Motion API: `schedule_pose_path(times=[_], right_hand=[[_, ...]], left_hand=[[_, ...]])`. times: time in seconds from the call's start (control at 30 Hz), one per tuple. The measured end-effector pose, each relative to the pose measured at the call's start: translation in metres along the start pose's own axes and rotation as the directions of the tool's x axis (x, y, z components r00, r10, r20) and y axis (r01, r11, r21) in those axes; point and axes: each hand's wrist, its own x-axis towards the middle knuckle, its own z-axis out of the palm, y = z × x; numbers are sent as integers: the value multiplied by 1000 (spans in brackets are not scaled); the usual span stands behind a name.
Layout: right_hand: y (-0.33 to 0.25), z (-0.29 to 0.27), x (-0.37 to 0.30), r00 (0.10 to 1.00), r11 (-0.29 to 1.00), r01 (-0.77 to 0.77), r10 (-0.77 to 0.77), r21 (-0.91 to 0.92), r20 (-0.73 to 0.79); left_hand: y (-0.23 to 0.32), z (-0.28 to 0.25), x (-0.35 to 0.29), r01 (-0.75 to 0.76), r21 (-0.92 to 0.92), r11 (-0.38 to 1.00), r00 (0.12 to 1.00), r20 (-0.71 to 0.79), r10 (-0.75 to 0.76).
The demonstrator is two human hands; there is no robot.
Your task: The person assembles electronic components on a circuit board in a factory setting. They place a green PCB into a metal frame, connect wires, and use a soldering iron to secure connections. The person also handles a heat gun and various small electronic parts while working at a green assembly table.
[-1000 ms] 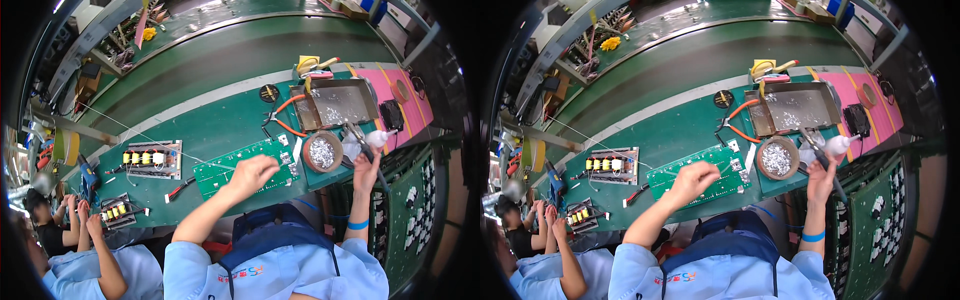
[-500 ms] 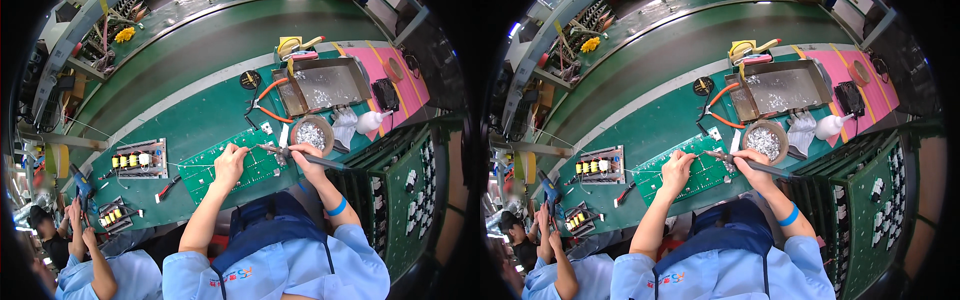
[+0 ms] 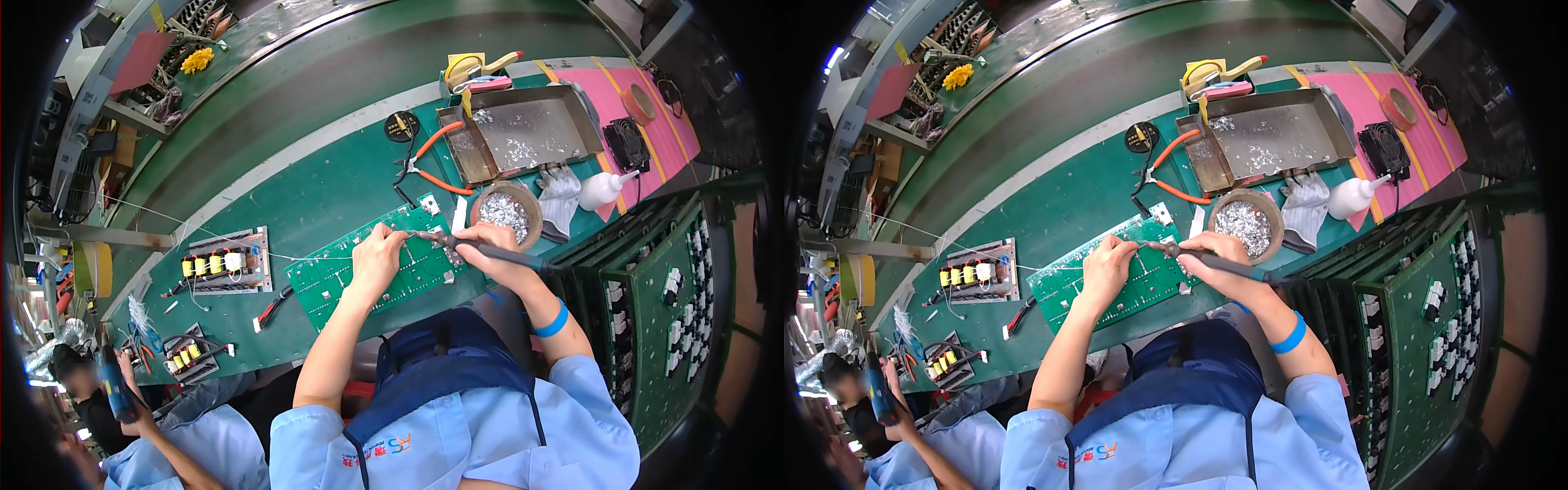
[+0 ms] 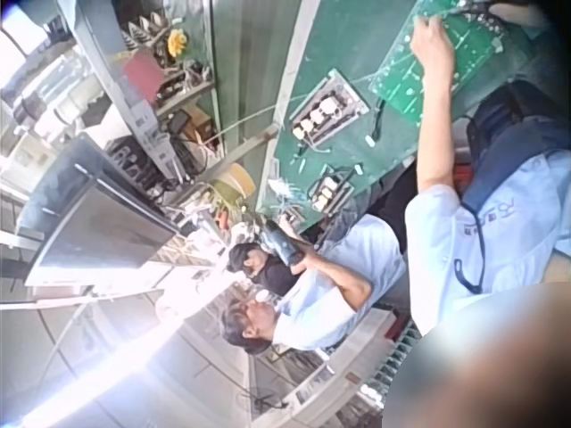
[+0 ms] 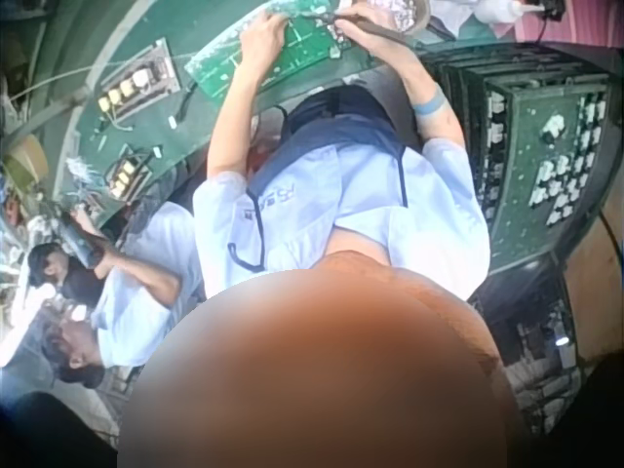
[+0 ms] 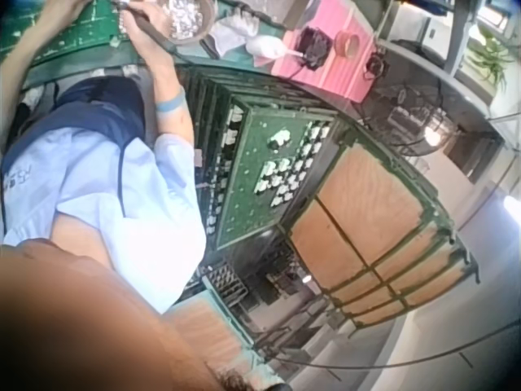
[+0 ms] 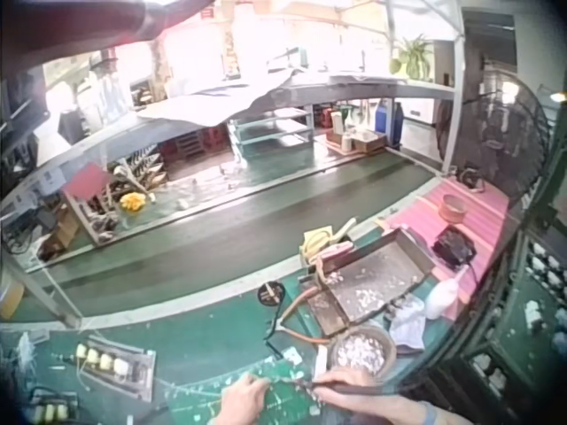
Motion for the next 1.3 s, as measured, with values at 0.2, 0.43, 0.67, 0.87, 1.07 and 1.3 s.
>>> schedule_pose_path(times=[0.2,0.43,0.67,0.87,1.07,1.3], right_hand=[[3,13,-18,987,993,98,-106,-69,-124],[15,-8,-26,947,971,-23,98,239,-307],[40,-42,1,748,870,88,264,485,-609],[52,-76,9,763,617,34,492,787,-418],[95,-84,15,725,410,-39,639,911,-257],[77,-80,19,782,49,-78,623,996,31]], left_hand=[[1,2,-4,7,-39,999,1000,-23,-8],[-9,-18,14,62,-100,993,994,-82,-70],[-66,-52,32,128,171,977,947,-313,-69],[-53,-82,-65,392,-200,898,872,-231,-432],[-70,-79,-151,800,-289,525,561,52,-826],[-95,-51,-155,689,-602,404,644,252,-722]])
